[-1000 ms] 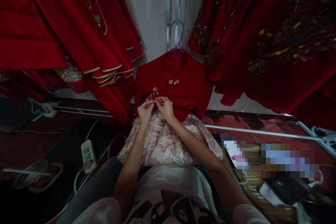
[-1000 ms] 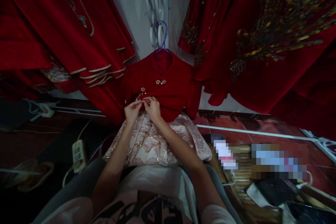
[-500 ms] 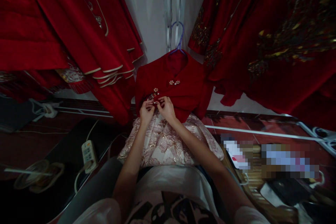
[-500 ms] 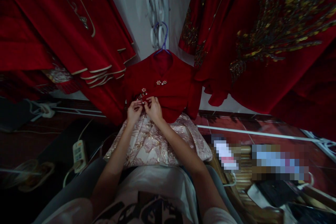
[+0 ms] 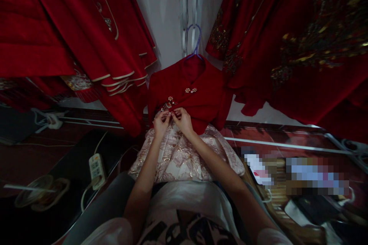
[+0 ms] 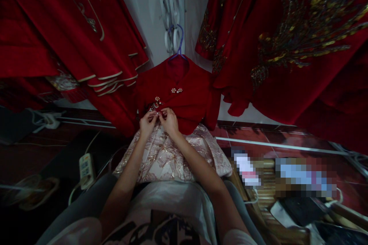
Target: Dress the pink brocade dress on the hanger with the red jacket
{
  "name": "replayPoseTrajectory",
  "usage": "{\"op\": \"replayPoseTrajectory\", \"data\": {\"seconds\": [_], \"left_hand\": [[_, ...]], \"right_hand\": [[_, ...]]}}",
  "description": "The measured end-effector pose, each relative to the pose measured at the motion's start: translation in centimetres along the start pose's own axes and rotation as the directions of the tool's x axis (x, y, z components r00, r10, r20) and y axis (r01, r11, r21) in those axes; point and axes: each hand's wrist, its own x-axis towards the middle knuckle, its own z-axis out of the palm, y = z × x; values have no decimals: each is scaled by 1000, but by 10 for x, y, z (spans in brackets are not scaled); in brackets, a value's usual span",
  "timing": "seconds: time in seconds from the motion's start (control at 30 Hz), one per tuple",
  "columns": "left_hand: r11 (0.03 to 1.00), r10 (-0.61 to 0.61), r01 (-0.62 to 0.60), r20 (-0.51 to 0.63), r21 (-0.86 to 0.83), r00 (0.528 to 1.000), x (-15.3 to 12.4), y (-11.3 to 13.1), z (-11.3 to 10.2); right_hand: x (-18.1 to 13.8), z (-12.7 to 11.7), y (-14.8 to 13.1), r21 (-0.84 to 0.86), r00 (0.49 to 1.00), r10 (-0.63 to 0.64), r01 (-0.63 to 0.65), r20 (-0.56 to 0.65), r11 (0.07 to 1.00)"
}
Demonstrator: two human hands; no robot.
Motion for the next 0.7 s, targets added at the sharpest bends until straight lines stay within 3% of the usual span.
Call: {"op": "replayPoseTrajectory", "data": {"seconds": [0.53, 0.7], "left_hand": [[999, -23, 19, -92, -41, 996, -2, -3, 2], [981, -86, 83, -12, -176, 996, 1, 12, 1]], "right_hand": [[6, -5, -1, 122, 993, 99, -107, 68, 987], [7, -27, 0, 196, 975, 123, -159, 187, 968]]}}
